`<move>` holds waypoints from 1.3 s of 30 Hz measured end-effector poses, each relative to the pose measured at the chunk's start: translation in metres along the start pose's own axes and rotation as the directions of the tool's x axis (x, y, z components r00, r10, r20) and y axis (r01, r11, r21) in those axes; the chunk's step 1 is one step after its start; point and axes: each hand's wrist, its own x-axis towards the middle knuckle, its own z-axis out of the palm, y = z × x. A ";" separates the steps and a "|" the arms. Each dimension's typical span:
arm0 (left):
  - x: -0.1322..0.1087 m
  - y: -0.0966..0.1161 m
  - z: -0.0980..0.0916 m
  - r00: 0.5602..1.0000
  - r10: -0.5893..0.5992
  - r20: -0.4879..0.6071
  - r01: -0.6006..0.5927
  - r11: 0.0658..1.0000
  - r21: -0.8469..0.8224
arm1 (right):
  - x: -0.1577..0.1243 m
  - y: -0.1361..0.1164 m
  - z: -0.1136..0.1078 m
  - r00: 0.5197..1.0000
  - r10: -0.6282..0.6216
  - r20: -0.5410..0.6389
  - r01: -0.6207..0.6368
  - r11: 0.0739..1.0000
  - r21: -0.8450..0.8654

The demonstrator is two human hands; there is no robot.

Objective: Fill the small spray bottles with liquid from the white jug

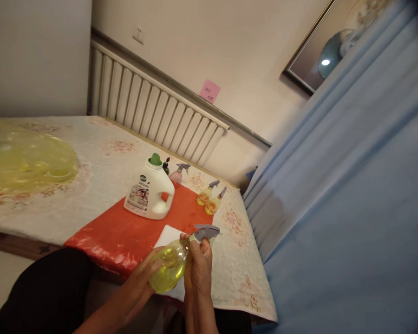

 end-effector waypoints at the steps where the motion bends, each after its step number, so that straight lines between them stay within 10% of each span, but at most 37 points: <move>1: 0.000 -0.001 -0.001 1.000 0.005 0.005 -0.005 1.000 0.008 | -0.002 -0.001 0.001 1.000 -0.012 0.012 0.012 1.000 0.005; 39: 0.002 0.001 -0.004 0.999 -0.007 0.035 0.006 0.999 0.038 | -0.006 -0.002 0.001 0.996 -0.062 0.070 0.060 0.998 0.032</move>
